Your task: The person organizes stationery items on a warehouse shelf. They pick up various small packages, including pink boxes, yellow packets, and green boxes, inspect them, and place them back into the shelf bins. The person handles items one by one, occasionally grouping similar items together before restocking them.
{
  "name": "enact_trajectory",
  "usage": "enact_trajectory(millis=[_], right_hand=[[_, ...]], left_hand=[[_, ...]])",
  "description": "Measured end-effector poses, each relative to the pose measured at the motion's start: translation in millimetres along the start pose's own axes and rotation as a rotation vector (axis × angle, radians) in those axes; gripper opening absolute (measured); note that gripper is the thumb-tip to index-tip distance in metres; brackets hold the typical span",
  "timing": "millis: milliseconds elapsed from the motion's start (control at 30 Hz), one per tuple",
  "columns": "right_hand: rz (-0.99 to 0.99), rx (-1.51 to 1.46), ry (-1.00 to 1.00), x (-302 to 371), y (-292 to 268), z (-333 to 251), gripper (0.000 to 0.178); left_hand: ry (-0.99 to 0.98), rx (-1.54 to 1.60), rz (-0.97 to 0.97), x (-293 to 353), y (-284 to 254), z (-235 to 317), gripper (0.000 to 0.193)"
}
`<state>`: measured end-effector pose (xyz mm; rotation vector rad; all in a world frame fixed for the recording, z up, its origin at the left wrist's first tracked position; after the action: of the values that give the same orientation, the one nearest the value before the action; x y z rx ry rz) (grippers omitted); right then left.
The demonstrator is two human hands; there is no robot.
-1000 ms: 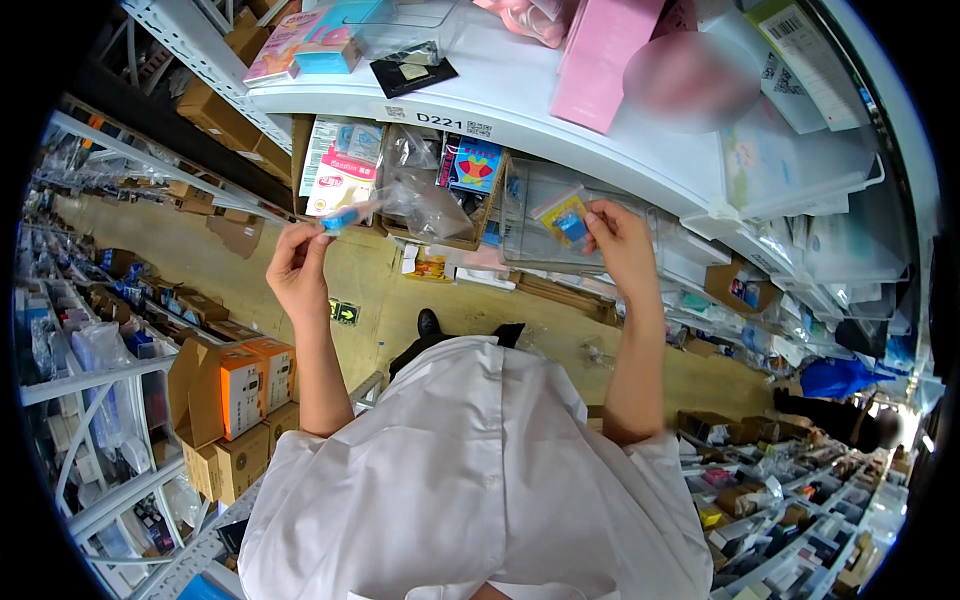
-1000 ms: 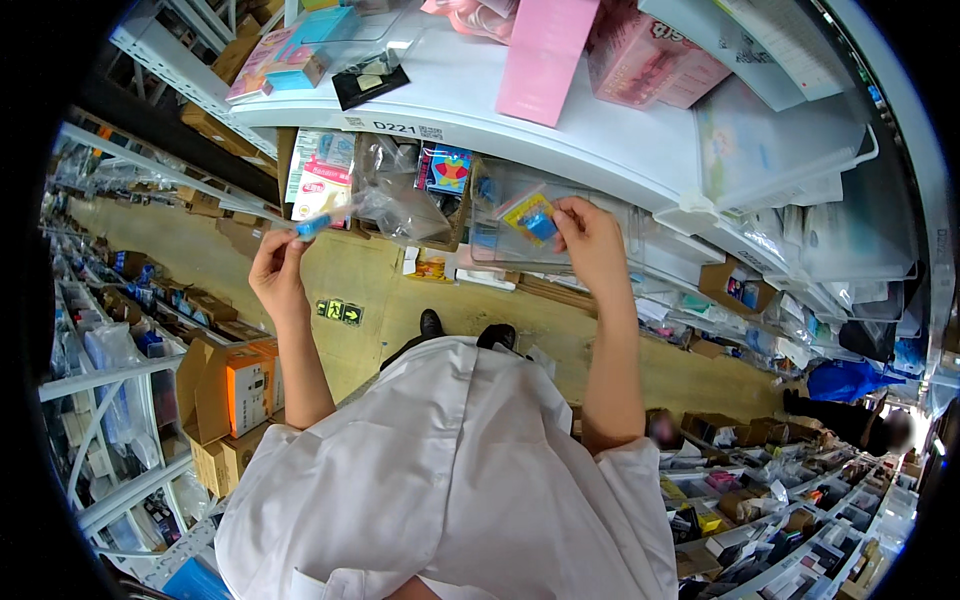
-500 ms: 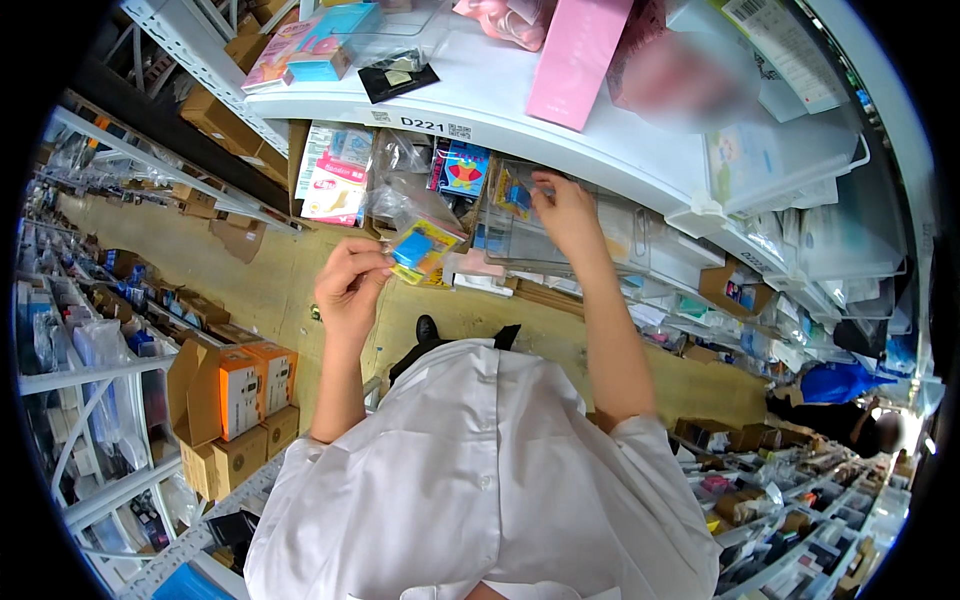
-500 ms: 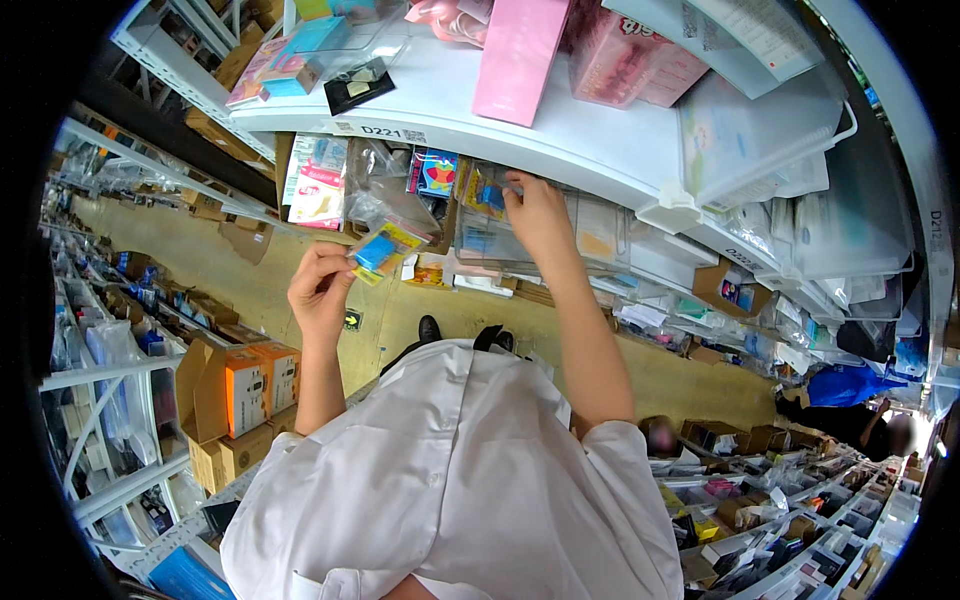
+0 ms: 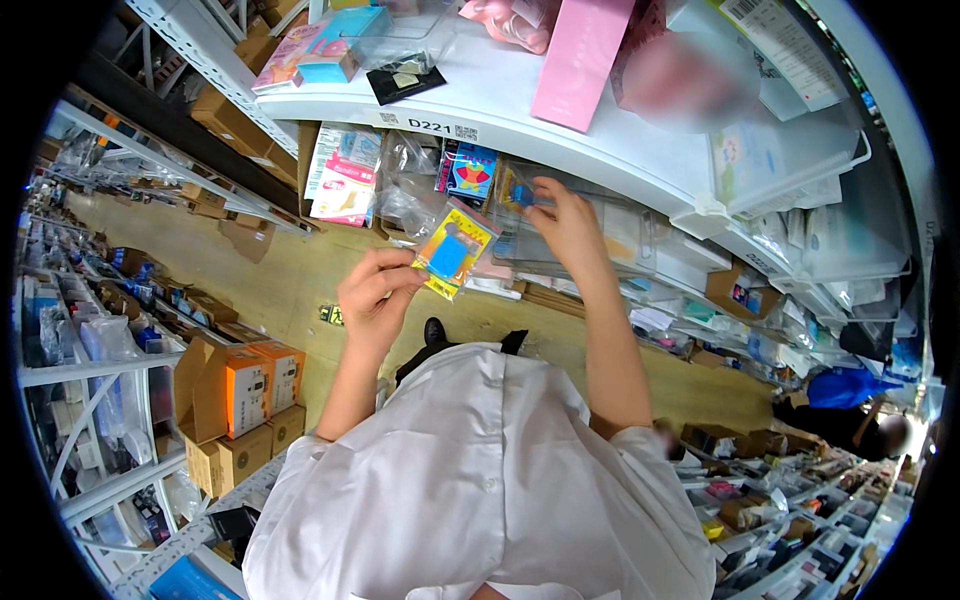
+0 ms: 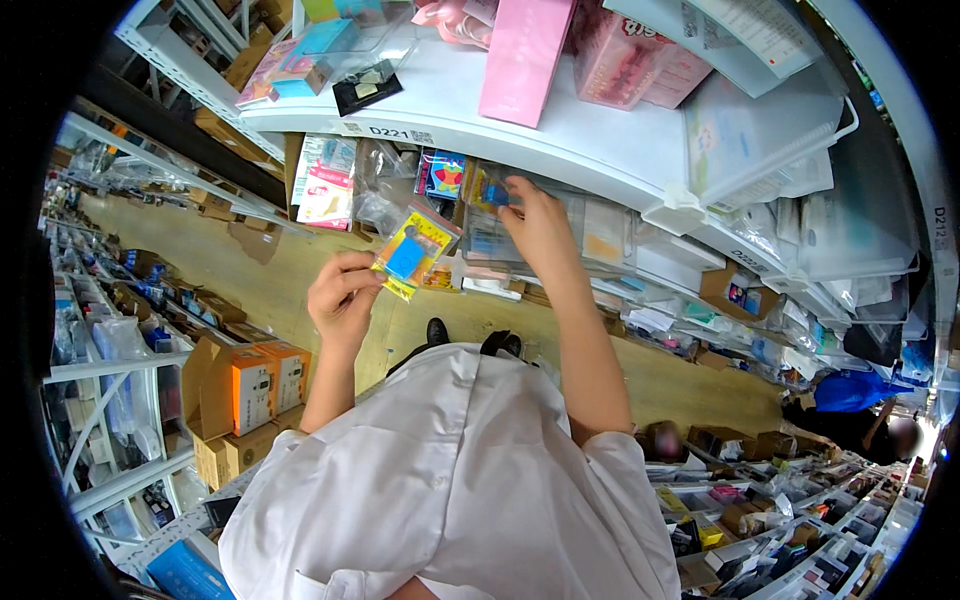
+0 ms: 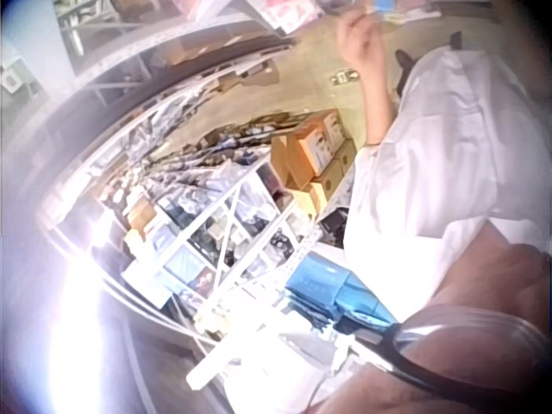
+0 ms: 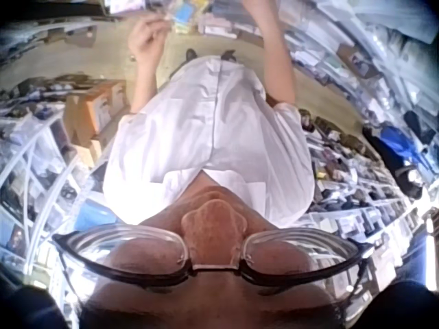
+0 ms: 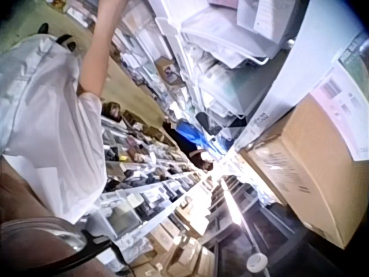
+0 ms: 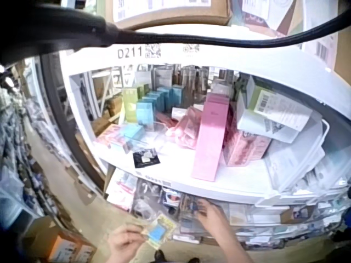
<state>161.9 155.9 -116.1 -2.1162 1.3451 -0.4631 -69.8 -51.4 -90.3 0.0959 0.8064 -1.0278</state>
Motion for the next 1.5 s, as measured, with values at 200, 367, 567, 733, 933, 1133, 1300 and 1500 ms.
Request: enact_trajectory(millis=[200, 367, 567, 733, 933, 1133, 1300, 1500], right_hand=[[0.116, -0.315, 0.004, 49, -21, -26, 0.04], [-0.234, -0.958, 0.08, 90, -14, -40, 0.039], [-0.07, -1.094, 0.204, 108, -10, -43, 0.049], [0.075, -0.829, 0.086, 110, -5, -25, 0.068], [0.161, -0.452, 0.06, 104, -17, -37, 0.077], [0.172, -0.493, 0.022, 90, -17, -41, 0.063], [0.177, -0.384, 0.013, 68, -14, -33, 0.059], [0.126, 0.184, -0.012, 26, -14, -7, 0.064]], left_hand=[[0.132, -0.068, 0.008, -1, 7, 16, 0.025], [0.183, -0.009, -0.042, -8, 24, 25, 0.026], [0.216, -0.088, -0.165, -8, 47, 28, 0.029], [0.275, -0.137, -0.249, -6, 74, 26, 0.034], [0.373, -0.272, -0.399, -5, 89, 33, 0.041], [0.32, -0.326, -0.431, -8, 85, 38, 0.045], [0.278, -0.296, -0.432, -9, 82, 36, 0.052], [0.214, -0.31, -0.261, -9, 44, 16, 0.044]])
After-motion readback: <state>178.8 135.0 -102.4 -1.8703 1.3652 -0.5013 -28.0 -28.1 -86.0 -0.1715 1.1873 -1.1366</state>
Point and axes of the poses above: each hand's wrist, its own x-axis away from the middle knuckle, its own y-axis out of the palm, z = x × y, the point moved 2 cm from there along -x, towards the middle knuckle
